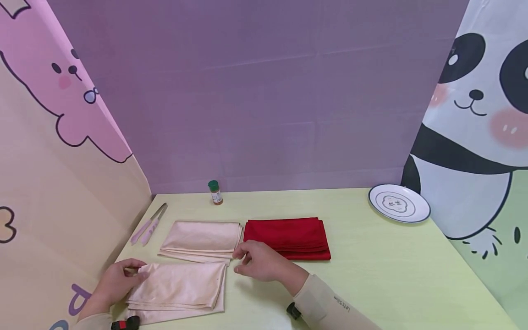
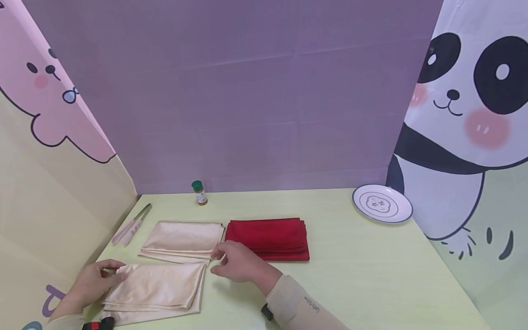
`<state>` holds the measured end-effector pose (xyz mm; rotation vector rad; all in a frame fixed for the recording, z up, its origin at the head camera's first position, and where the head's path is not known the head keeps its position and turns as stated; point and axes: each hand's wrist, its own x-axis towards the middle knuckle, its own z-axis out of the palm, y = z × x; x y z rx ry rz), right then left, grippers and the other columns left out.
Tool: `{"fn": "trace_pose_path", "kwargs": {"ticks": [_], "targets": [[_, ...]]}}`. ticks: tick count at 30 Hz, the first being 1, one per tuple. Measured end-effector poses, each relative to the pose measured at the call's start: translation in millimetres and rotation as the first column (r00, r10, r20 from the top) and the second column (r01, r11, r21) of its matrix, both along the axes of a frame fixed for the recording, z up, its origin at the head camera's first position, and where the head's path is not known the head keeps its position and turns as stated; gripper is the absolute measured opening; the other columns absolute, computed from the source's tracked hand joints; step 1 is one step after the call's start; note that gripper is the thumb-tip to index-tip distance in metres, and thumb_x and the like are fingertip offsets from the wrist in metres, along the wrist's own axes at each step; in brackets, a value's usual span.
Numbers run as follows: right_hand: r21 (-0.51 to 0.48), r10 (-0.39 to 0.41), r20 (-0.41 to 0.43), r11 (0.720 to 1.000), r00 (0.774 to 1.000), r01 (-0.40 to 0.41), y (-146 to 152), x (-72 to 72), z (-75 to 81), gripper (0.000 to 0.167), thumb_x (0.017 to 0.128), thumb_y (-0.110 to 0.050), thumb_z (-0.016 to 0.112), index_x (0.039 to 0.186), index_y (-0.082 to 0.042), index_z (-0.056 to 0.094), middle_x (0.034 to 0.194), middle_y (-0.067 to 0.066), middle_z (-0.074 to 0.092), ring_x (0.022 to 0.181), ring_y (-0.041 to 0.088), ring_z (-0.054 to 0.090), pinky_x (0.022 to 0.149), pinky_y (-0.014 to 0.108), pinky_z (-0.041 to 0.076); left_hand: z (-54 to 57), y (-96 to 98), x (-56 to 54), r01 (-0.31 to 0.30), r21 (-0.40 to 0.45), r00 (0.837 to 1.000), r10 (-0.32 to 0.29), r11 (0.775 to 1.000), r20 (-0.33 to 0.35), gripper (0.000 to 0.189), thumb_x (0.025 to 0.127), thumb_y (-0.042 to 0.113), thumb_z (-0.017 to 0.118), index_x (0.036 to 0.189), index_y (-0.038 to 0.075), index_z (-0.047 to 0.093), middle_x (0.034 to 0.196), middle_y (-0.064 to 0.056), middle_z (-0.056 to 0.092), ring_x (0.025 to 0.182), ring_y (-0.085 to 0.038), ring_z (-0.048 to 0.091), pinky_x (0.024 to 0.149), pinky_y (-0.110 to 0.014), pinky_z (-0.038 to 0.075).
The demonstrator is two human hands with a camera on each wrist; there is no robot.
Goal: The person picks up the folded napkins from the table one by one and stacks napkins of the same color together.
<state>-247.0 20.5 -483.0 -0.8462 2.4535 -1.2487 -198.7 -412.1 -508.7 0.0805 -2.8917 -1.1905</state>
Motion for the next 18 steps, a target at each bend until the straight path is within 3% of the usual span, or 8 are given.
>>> {"fn": "trace_pose_path", "kwargs": {"ticks": [4, 8, 18], "targets": [[-0.004, 0.003, 0.002, 1.000, 1.000, -0.003, 0.6, -1.0, -0.4, 0.024, 0.093, -0.017, 0.081, 0.113, -0.009, 0.070, 0.111, 0.005, 0.068, 0.091, 0.008, 0.066, 0.078, 0.025, 0.055, -0.6, 3.5, -0.4, 0.005, 0.055, 0.999, -0.003, 0.998, -0.039, 0.021, 0.092, 0.011, 0.081, 0.108, 0.001, 0.073, 0.080, -0.002, 0.066, 0.070, -0.010, 0.058, 0.063, -0.026, 0.049], [-0.009, 0.009, 0.000, 1.000, 1.000, -0.009, 0.7, -1.2, -0.2, 0.024, 0.093, -0.016, 0.081, 0.114, -0.009, 0.070, 0.111, 0.005, 0.068, 0.091, 0.008, 0.067, 0.079, 0.025, 0.055, 0.4, 7.0, -0.1, 0.024, 0.073, 0.994, -0.017, 0.997, -0.105, 0.017, 0.092, 0.007, 0.080, 0.106, 0.001, 0.072, 0.086, -0.003, 0.068, 0.074, -0.008, 0.057, 0.066, -0.025, 0.049], [-0.011, 0.020, -0.007, 1.000, 1.000, -0.020, 0.0, 1.1, 0.3, 0.027, 0.091, -0.014, 0.082, 0.115, -0.009, 0.071, 0.109, 0.004, 0.068, 0.092, 0.010, 0.069, 0.079, 0.025, 0.055, 1.8, 15.6, -3.3, 0.050, 0.173, 0.985, -0.020, 0.984, -0.171, 0.018, 0.092, 0.013, 0.082, 0.105, 0.004, 0.073, 0.091, -0.008, 0.074, 0.074, -0.011, 0.062, 0.061, -0.026, 0.051]]}}
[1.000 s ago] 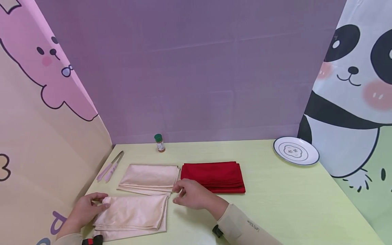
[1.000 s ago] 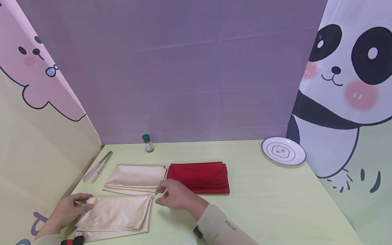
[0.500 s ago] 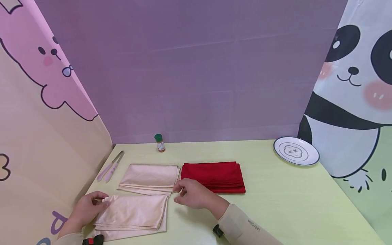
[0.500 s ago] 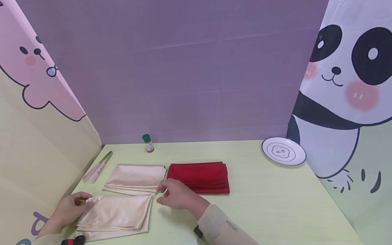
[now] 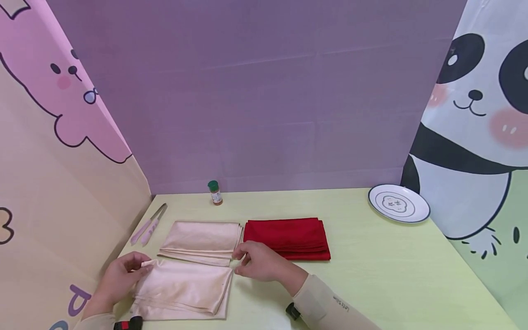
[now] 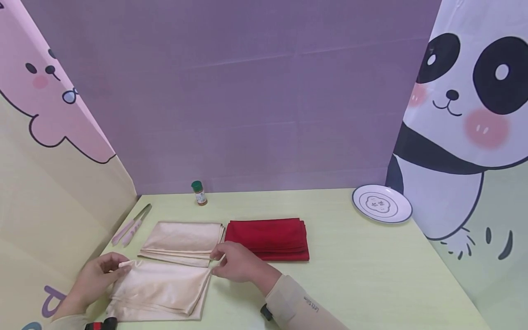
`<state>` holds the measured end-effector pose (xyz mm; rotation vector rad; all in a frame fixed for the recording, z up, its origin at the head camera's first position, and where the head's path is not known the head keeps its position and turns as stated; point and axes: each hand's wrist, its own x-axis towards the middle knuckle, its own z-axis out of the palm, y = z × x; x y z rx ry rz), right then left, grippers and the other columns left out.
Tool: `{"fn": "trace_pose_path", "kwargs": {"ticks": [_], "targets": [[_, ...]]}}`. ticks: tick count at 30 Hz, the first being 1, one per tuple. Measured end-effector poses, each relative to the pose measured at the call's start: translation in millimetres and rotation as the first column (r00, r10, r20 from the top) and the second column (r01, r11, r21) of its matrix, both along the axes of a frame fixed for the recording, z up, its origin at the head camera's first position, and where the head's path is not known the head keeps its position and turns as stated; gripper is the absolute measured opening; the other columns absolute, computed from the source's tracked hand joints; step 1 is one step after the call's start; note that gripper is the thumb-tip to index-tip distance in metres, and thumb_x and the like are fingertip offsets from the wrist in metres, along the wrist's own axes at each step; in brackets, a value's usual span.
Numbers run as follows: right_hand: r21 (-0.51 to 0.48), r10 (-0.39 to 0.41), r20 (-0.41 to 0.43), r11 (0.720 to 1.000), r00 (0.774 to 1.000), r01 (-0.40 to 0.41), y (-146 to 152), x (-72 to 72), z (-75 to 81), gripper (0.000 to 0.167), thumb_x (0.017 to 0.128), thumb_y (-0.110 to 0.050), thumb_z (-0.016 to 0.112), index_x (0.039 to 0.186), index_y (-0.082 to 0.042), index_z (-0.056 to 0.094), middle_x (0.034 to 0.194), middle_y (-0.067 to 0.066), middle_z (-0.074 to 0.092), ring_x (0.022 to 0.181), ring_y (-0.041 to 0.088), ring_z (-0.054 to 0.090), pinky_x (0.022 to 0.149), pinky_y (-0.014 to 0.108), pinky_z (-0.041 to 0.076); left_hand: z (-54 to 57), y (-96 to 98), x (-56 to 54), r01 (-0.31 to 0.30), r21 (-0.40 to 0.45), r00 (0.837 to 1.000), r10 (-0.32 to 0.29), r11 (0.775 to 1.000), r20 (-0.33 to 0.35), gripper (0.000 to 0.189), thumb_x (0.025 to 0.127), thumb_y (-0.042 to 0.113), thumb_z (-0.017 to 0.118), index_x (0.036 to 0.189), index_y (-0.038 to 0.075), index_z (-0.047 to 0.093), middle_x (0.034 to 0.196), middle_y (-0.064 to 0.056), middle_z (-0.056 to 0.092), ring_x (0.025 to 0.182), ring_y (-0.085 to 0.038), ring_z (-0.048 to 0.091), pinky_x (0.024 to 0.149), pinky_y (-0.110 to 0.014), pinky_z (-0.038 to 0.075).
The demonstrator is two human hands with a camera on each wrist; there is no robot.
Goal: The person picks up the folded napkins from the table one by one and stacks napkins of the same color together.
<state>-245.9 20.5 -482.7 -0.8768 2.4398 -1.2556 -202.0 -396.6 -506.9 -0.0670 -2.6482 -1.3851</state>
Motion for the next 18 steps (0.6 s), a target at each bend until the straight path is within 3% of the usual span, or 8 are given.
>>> {"fn": "trace_pose_path", "kwargs": {"ticks": [10, 18], "targets": [[0.044, 0.018, 0.050, 0.999, 0.999, -0.020, -0.8, 3.3, -0.3, 0.040, 0.089, -0.016, 0.084, 0.126, -0.012, 0.070, 0.111, -0.003, 0.068, 0.084, 0.003, 0.067, 0.073, 0.025, 0.055, 10.4, 20.2, 3.0, 0.025, 0.058, 0.993, -0.018, 0.998, -0.116, 0.013, 0.091, 0.004, 0.081, 0.100, 0.000, 0.072, 0.089, -0.012, 0.076, 0.078, -0.007, 0.068, 0.067, -0.023, 0.055], [0.098, 0.039, 0.055, 0.994, 0.998, -0.045, -1.3, 1.6, -4.4, 0.047, 0.088, -0.019, 0.086, 0.131, -0.013, 0.069, 0.110, -0.006, 0.068, 0.082, 0.003, 0.066, 0.077, 0.024, 0.054, 8.4, 28.2, -0.9, 0.084, 0.163, 0.984, -0.055, 0.983, -0.170, 0.012, 0.091, -0.002, 0.079, 0.101, -0.002, 0.072, 0.090, -0.012, 0.075, 0.079, -0.007, 0.068, 0.067, -0.024, 0.057]]}}
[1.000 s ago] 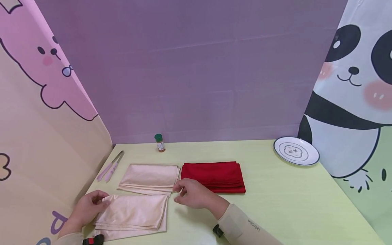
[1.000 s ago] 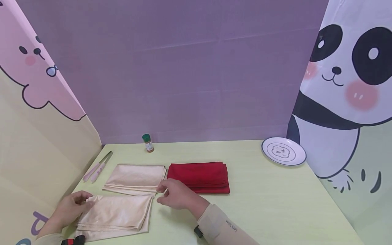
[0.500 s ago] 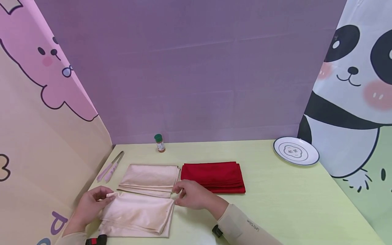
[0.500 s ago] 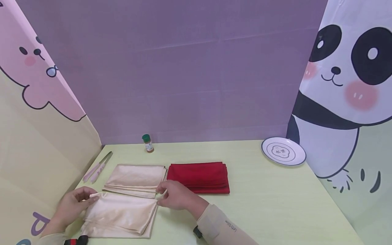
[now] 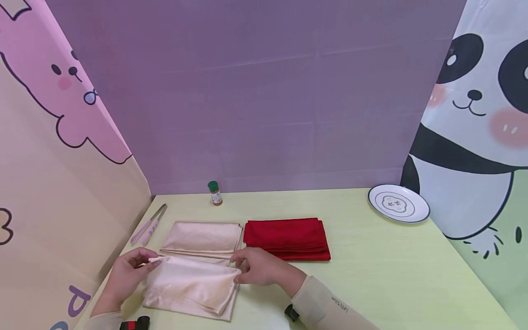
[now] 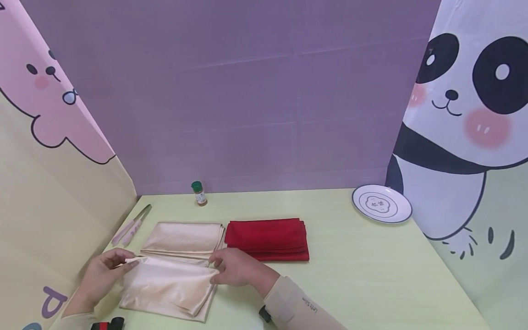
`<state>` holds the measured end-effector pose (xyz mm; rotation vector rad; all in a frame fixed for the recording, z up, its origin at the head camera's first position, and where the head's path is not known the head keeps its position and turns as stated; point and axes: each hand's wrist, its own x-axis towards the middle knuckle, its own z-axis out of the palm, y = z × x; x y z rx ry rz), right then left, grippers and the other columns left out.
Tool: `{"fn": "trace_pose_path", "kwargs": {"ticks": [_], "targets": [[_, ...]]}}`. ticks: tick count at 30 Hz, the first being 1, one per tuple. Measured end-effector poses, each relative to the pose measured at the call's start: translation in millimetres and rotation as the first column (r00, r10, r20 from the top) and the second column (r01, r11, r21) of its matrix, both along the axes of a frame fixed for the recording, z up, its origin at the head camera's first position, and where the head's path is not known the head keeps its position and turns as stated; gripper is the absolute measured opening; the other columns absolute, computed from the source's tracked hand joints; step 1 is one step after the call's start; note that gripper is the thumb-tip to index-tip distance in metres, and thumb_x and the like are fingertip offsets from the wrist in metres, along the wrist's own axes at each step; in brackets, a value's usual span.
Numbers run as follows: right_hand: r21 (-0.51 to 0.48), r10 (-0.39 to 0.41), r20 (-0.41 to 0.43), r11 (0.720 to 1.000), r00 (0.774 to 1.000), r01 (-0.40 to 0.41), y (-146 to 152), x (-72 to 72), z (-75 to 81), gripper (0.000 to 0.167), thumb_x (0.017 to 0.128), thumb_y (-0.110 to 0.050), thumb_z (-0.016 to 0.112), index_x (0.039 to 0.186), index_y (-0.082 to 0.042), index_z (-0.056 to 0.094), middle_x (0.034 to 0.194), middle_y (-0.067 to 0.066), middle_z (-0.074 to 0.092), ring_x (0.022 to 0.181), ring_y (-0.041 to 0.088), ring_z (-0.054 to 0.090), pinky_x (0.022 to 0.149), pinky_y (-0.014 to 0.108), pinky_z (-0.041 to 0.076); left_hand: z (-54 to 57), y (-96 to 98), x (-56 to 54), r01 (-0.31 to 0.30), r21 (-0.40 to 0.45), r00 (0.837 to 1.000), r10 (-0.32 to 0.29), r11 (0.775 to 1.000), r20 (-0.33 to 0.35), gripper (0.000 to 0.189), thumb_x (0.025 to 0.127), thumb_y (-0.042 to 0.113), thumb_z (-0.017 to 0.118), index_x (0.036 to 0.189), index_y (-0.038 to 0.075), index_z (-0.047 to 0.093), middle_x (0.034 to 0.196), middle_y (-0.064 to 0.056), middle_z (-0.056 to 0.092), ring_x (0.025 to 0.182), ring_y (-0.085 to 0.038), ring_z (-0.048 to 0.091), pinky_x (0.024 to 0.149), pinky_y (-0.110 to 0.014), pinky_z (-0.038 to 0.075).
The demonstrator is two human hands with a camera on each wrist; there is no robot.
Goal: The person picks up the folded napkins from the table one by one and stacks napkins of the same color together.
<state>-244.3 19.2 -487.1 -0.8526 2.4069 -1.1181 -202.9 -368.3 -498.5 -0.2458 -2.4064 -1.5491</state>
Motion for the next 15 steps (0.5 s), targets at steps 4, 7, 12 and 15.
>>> {"fn": "trace_pose_path", "kwargs": {"ticks": [4, 7, 12, 15], "targets": [[0.029, 0.007, 0.001, 1.000, 1.000, -0.007, -0.8, -0.6, -1.0, 0.045, 0.088, -0.020, 0.087, 0.128, -0.016, 0.069, 0.107, -0.010, 0.068, 0.086, 0.001, 0.065, 0.081, 0.024, 0.054, -2.1, 0.8, -2.9, 0.030, 0.057, 1.000, -0.030, 0.998, -0.003, 0.013, 0.090, -0.006, 0.078, 0.101, -0.004, 0.071, 0.090, -0.004, 0.076, 0.081, -0.007, 0.069, 0.069, -0.023, 0.058], [0.042, 0.015, -0.013, 0.999, 1.000, -0.015, -0.8, -0.5, -1.2, 0.039, 0.087, -0.019, 0.087, 0.123, -0.018, 0.071, 0.104, -0.012, 0.067, 0.086, 0.002, 0.064, 0.082, 0.025, 0.053, -2.5, 2.1, -4.1, 0.039, 0.077, 0.999, -0.039, 0.996, 0.000, 0.015, 0.090, -0.005, 0.079, 0.102, -0.005, 0.071, 0.090, 0.000, 0.075, 0.080, -0.007, 0.068, 0.067, -0.023, 0.057], [0.057, 0.017, -0.027, 0.998, 0.999, -0.015, -0.3, 0.2, -1.4, 0.032, 0.086, -0.017, 0.087, 0.114, -0.021, 0.072, 0.096, -0.014, 0.064, 0.084, 0.003, 0.061, 0.082, 0.025, 0.052, -1.9, 7.3, -5.5, 0.048, 0.080, 0.999, -0.048, 0.996, 0.007, 0.014, 0.090, -0.004, 0.079, 0.101, -0.006, 0.070, 0.092, 0.001, 0.075, 0.079, -0.008, 0.068, 0.067, -0.024, 0.057], [0.063, 0.015, -0.037, 0.998, 0.999, -0.013, -0.2, 0.0, -1.5, 0.031, 0.084, -0.014, 0.088, 0.110, -0.020, 0.072, 0.091, -0.014, 0.064, 0.081, 0.003, 0.060, 0.080, 0.023, 0.052, -2.7, 10.0, -6.7, 0.051, 0.082, 0.999, -0.052, 0.995, 0.012, 0.014, 0.090, -0.004, 0.079, 0.101, -0.006, 0.070, 0.093, 0.000, 0.075, 0.080, -0.008, 0.068, 0.068, -0.025, 0.057]]}}
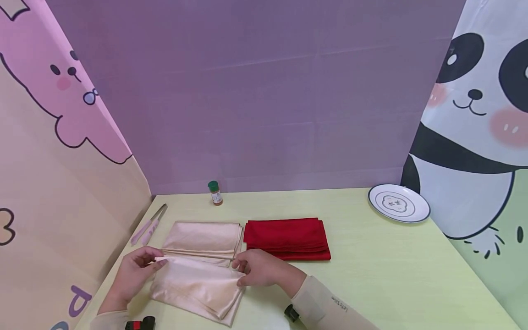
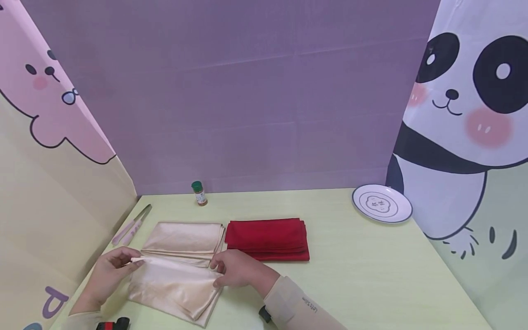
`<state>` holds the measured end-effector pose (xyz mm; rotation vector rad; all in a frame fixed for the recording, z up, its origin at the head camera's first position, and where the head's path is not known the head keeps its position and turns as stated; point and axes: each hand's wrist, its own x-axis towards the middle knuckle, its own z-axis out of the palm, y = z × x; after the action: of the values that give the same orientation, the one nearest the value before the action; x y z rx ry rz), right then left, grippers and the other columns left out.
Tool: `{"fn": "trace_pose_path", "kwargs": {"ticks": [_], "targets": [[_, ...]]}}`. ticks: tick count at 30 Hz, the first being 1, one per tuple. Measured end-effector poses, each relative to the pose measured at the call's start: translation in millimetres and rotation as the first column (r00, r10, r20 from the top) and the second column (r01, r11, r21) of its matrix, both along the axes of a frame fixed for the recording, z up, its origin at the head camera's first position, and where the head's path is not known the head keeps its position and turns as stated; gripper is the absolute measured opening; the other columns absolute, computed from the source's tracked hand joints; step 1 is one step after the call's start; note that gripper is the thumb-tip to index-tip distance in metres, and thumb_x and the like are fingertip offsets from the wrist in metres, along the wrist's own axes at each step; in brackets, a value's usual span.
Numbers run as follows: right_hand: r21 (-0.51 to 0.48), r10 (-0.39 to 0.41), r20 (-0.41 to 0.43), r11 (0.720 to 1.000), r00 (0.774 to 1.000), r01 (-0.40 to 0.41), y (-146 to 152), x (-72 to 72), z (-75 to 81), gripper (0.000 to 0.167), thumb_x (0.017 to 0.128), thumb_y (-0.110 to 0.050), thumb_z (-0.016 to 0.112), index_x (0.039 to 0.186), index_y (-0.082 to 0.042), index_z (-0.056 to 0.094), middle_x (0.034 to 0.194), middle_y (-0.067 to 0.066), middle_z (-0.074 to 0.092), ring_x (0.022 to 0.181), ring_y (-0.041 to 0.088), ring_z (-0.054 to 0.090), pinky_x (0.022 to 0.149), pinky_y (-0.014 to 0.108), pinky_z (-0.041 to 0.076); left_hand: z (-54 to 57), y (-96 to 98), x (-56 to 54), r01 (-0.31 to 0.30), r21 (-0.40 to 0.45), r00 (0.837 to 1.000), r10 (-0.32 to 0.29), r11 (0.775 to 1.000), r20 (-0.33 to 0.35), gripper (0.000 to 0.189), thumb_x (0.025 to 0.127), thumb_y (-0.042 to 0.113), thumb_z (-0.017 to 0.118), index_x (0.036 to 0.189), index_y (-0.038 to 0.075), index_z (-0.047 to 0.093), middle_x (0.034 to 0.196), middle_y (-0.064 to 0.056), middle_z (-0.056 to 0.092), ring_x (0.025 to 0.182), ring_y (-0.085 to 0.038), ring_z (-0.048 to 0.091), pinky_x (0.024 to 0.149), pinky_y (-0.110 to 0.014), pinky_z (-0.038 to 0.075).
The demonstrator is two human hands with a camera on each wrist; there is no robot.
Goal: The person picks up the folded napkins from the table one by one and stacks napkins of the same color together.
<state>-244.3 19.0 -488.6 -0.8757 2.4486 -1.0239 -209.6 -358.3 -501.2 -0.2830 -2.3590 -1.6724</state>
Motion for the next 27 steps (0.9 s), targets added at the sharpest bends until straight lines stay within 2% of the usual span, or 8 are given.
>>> {"fn": "trace_pose_path", "kwargs": {"ticks": [9, 19, 23, 27], "targets": [[0.023, -0.009, 0.025, 1.000, 1.000, 0.008, -1.8, 2.4, -0.3, 0.024, 0.080, -0.008, 0.089, 0.092, -0.022, 0.074, 0.079, -0.010, 0.063, 0.074, 0.004, 0.058, 0.072, 0.024, 0.050, -4.8, -0.1, -2.1, 0.006, 0.021, 1.000, -0.006, 1.000, 0.016, 0.015, 0.091, -0.004, 0.078, 0.103, -0.006, 0.070, 0.090, 0.000, 0.074, 0.078, -0.009, 0.066, 0.066, -0.024, 0.056], [0.036, -0.008, -0.006, 0.999, 1.000, 0.009, 2.9, 0.8, -0.6, 0.017, 0.085, -0.007, 0.083, 0.081, -0.021, 0.075, 0.075, -0.012, 0.062, 0.070, 0.003, 0.054, 0.064, 0.023, 0.048, -4.4, 0.3, -1.6, 0.011, 0.017, 1.000, -0.011, 1.000, 0.027, 0.021, 0.091, -0.002, 0.079, 0.109, -0.006, 0.070, 0.090, -0.015, 0.072, 0.075, -0.010, 0.066, 0.065, -0.025, 0.055], [0.033, 0.006, -0.028, 0.999, 1.000, -0.005, 6.8, -2.7, -1.4, 0.016, 0.088, -0.008, 0.080, 0.081, -0.021, 0.073, 0.076, -0.012, 0.062, 0.071, 0.004, 0.055, 0.064, 0.023, 0.049, -4.5, 0.0, -1.9, 0.007, 0.008, 1.000, -0.008, 1.000, 0.030, 0.030, 0.091, -0.001, 0.079, 0.119, -0.007, 0.070, 0.092, -0.010, 0.075, 0.078, -0.010, 0.068, 0.068, -0.024, 0.057], [0.023, 0.010, -0.043, 1.000, 0.999, -0.009, 10.0, -5.4, -2.6, 0.017, 0.093, -0.011, 0.077, 0.084, -0.021, 0.067, 0.079, -0.012, 0.061, 0.073, 0.004, 0.055, 0.066, 0.024, 0.049, -6.0, -1.3, -2.3, -0.014, 0.007, 0.999, 0.014, 1.000, 0.049, 0.028, 0.091, 0.002, 0.080, 0.117, -0.006, 0.073, 0.087, -0.006, 0.073, 0.076, -0.009, 0.068, 0.068, -0.024, 0.057]]}}
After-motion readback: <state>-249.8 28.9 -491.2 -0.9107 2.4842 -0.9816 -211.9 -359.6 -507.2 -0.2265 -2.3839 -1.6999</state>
